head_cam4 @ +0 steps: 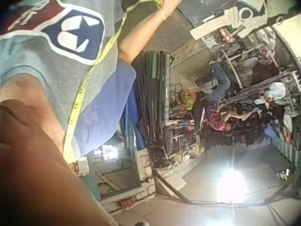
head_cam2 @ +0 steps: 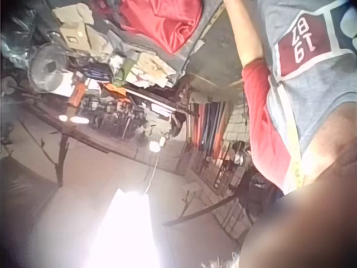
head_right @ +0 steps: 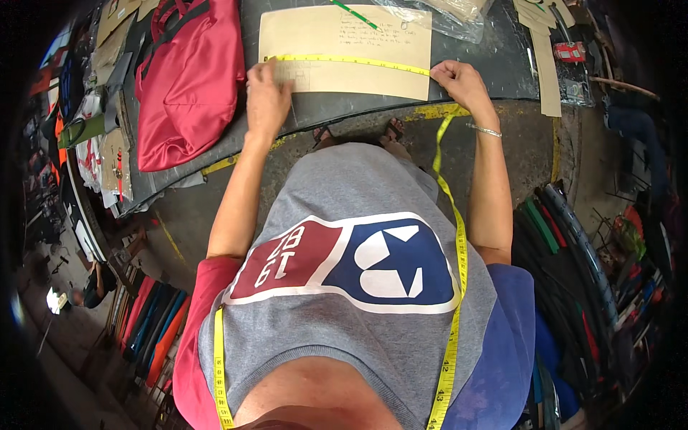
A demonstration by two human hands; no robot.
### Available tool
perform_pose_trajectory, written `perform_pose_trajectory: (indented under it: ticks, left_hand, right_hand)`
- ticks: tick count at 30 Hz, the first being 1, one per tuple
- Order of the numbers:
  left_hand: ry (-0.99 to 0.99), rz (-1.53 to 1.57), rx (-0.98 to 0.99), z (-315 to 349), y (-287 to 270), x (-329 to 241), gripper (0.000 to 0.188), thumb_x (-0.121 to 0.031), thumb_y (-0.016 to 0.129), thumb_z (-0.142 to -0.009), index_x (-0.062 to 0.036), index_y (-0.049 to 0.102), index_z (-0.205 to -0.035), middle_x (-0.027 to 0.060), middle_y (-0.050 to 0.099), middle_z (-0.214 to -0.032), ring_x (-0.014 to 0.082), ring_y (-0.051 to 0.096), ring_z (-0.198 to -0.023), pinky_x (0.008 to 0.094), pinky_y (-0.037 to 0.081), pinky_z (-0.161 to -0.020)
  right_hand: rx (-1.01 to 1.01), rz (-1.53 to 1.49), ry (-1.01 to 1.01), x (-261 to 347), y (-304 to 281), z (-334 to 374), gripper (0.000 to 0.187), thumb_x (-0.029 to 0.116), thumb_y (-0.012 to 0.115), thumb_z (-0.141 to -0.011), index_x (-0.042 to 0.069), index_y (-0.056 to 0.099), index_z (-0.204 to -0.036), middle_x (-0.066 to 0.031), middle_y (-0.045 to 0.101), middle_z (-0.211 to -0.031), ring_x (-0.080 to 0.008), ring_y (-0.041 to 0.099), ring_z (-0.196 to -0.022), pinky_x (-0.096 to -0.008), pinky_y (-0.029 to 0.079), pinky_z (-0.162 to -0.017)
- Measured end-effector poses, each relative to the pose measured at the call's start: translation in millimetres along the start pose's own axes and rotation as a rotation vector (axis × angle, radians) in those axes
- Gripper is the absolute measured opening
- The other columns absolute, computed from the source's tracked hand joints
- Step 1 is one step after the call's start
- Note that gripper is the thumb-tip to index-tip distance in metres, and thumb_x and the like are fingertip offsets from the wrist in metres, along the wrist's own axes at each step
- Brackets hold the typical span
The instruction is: Measure the dimensions of a red tote bag and its corresponding cardboard patterns, and record the measurements on paper.
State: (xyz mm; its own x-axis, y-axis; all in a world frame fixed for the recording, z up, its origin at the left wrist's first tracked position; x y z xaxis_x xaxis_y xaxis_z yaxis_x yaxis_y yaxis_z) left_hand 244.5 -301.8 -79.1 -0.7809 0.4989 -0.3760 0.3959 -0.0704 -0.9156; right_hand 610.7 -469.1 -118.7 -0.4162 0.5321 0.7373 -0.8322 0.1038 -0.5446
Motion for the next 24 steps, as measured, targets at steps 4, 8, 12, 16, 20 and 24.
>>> perform_pose_trajectory:
  ticks: [4,8,12,16,20,24]
  left_hand:
    - [0.142,-0.231,0.01,6,23,5,0.052,-0.026,0.059,-0.097,-0.005,0.051,-0.143,0.0228,0.05,-0.146,0.043,0.05,-0.131,0.0542,0.05,-0.099]
    - [0.07,-0.236,0.06,-3,22,6,0.056,-0.037,0.058,-0.096,-0.0067,0.051,-0.143,0.02,0.046,-0.154,0.0426,0.05,-0.131,0.0564,0.045,-0.105]
    - [0.08,-0.258,0.095,-8,22,7,0.06,-0.043,0.06,-0.096,-0.0062,0.052,-0.143,0.0202,0.047,-0.153,0.0448,0.05,-0.129,0.0551,0.046,-0.105]
    - [0.055,-0.296,0.07,-9,26,11,0.066,-0.052,0.061,-0.097,-0.0056,0.051,-0.143,0.0213,0.048,-0.15,0.0457,0.051,-0.127,0.0549,0.047,-0.103]
    - [0.048,-0.274,0.071,-10,26,13,0.07,-0.054,0.061,-0.096,-0.0048,0.051,-0.144,0.0208,0.047,-0.151,0.0454,0.05,-0.128,0.055,0.047,-0.102]
    - [0.033,-0.263,0.096,-14,26,14,0.073,-0.056,0.062,-0.095,-0.0043,0.049,-0.145,0.0207,0.045,-0.152,0.0443,0.05,-0.128,0.055,0.048,-0.101]
  right_hand:
    - [-0.031,0.077,-0.083,-2,-1,-5,0.021,0.024,0.073,-0.095,0.003,0.071,-0.096,0.0074,0.061,-0.075,-0.005,0.051,-0.067,-0.0231,0.043,-0.061]
    - [-0.11,0.012,-0.106,-2,-13,-7,0.02,0.019,0.076,-0.091,0.002,0.071,-0.098,0.004,0.065,-0.079,-0.0058,0.054,-0.071,-0.0245,0.047,-0.069]
    - [-0.1,0.107,-0.064,-3,-20,-5,0.028,0.028,0.078,-0.087,0.004,0.073,-0.101,-0.0026,0.07,-0.08,-0.0116,0.064,-0.076,-0.0302,0.052,-0.073]
    - [-0.131,0.115,-0.045,-5,-21,-5,0.02,0.022,0.076,-0.09,0.004,0.072,-0.096,0.0029,0.067,-0.079,-0.0066,0.058,-0.073,-0.0254,0.048,-0.07]
    - [-0.165,0.169,0.003,2,-21,1,0.021,0.026,0.077,-0.088,0.006,0.074,-0.095,0.0015,0.068,-0.078,-0.0085,0.06,-0.073,-0.0274,0.049,-0.071]
    - [-0.201,0.165,0.013,1,-18,0,0.021,0.027,0.077,-0.087,0.008,0.075,-0.095,0.0004,0.07,-0.078,-0.0099,0.062,-0.073,-0.0285,0.05,-0.071]
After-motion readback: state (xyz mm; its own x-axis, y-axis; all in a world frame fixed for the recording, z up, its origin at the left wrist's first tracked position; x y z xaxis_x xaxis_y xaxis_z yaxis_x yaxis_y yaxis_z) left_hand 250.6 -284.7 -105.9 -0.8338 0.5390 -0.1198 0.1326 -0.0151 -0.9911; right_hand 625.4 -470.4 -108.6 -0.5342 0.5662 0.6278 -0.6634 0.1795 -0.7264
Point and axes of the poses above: each hand's wrist, its own z-axis away from the middle knuckle, its own y-axis out of the palm, x = y × z, the point moved 3 cm from there along -z, towards the middle knuckle
